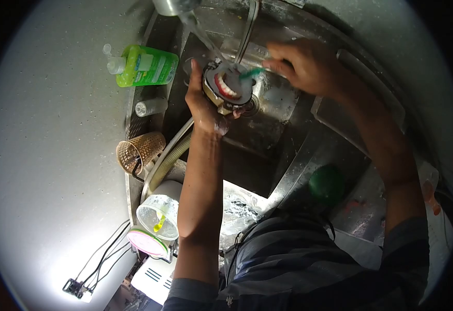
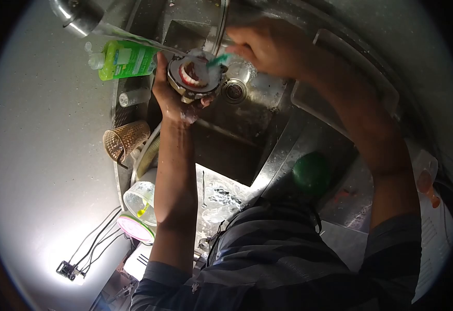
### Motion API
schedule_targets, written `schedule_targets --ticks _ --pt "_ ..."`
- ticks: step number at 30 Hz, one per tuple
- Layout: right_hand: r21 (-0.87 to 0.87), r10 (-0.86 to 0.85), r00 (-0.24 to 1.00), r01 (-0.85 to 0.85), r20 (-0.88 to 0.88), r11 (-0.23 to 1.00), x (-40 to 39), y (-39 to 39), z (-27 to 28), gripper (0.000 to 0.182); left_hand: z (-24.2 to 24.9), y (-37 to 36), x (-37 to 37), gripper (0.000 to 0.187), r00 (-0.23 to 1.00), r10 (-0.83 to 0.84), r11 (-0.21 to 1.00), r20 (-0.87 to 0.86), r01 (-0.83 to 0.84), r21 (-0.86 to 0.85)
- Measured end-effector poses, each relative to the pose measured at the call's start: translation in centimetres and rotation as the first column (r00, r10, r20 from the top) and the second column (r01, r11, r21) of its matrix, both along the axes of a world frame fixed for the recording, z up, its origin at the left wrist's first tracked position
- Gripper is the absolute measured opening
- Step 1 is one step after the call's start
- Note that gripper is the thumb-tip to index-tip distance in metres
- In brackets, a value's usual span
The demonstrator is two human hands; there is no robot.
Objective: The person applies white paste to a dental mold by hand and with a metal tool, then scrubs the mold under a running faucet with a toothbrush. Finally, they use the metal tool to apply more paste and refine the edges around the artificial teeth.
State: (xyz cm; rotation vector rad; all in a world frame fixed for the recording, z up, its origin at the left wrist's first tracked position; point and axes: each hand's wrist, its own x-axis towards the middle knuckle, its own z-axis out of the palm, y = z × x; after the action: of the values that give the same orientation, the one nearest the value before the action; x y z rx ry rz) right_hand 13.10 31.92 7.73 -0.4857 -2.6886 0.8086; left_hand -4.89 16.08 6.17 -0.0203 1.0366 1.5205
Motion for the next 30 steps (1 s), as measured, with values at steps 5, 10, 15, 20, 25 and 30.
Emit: schedule_targets --ticks 5,10,15,20,25,30 --pt "0.147 0.099 0.957 -0.061 -0.272 0.987 -1.3 2.8 -0.1 0.031 0.8 2.4 -1.4 0.077 0.988 -0.029 0.998 0.151 0.021 0.054" --pt "0.016 -0.005 1.0 0.004 0.023 1.0 -0.3 0.9 1.9 0.031 0.4 2.8 -1.7 0.074 0.998 -0.063 0.992 -0.012 0.064 0.111" --pt "0.008 -0.019 0.999 0.019 -0.047 1.0 -0.5 1.1 0.8 0.034 -0.7 1.9 -1.3 0.076 0.994 -0.101 0.993 -0.04 0.104 0.06" --pt "0.289 0.165 0.94 -0.076 -0.298 0.954 -1.5 2.5 0.0 0.034 -0.4 1.0 -1.3 0.082 0.917 -0.191 0.976 0.351 0.138 0.17" --pt "0.105 0.064 0.998 -0.063 -0.003 0.992 0.1 0.3 0.5 0.026 -0.9 0.2 -1.3 0.082 0.966 -0.144 0.984 0.212 0.118 0.131" --pt "-0.237 -0.032 0.998 0.046 0.062 0.97 0.5 0.4 0.1 0.027 -2.1 0.3 -0.5 0.081 0.98 -0.039 0.989 0.197 0.009 0.15"
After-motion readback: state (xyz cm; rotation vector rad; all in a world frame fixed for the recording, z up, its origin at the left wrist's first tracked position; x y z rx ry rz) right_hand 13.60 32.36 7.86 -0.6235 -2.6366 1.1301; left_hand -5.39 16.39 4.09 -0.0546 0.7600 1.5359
